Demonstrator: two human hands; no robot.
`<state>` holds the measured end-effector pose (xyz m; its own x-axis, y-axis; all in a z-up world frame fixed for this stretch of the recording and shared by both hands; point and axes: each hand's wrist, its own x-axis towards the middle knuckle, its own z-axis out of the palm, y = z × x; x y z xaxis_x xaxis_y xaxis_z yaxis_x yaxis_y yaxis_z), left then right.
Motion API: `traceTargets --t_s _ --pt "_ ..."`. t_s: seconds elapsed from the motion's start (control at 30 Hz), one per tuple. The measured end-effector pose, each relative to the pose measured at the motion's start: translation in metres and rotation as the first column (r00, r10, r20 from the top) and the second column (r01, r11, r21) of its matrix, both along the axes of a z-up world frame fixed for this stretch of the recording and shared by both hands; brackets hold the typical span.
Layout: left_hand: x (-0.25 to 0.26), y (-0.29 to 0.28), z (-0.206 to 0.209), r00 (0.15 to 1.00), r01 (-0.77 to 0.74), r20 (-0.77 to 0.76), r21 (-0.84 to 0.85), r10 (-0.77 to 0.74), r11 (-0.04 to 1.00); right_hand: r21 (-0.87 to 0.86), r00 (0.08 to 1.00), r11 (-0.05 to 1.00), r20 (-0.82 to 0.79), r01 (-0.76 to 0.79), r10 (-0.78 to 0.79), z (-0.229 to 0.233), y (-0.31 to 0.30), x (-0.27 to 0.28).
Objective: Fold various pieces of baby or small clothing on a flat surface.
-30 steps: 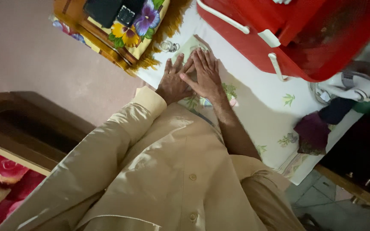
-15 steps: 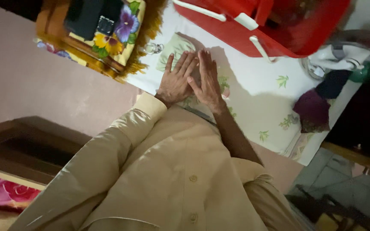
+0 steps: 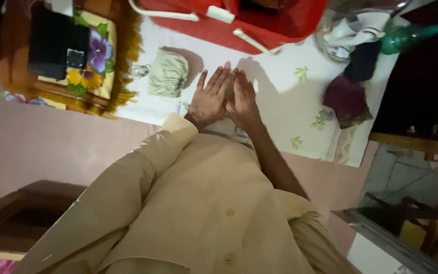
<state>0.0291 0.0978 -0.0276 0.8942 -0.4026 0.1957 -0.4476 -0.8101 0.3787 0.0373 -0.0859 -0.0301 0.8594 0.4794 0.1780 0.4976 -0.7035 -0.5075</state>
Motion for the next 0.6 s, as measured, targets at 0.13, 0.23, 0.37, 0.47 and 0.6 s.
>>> traceTargets --t_s 0.13,0.23,0.37,0.47,0.6 --pt "0.005 -0.03 0.023 0.987 0.076 -0.138 -0.055 -0.083 0.996 0.029 0.997 1.0 0.072 -0.005 0.003 -0.007 -0.034 -0.001" --pt "0.007 -0.054 0.009 0.992 0.101 -0.071 -0.011 -0.102 0.995 0.007 0.995 1.0 0.099 0.002 -0.003 -0.006 -0.055 -0.002" --pt "0.006 -0.083 0.016 0.986 0.118 -0.119 0.036 -0.113 0.992 -0.042 0.991 0.993 -0.073 0.107 -0.11 0.008 -0.074 -0.003" --pt "0.005 -0.105 0.012 0.982 0.112 -0.152 -0.002 -0.111 0.994 -0.062 0.974 0.987 -0.162 0.151 -0.159 0.012 -0.092 -0.005" --pt "0.006 -0.128 0.017 0.971 0.155 -0.178 -0.052 -0.162 0.987 -0.094 0.947 0.977 -0.242 0.194 -0.211 0.023 -0.116 -0.006"
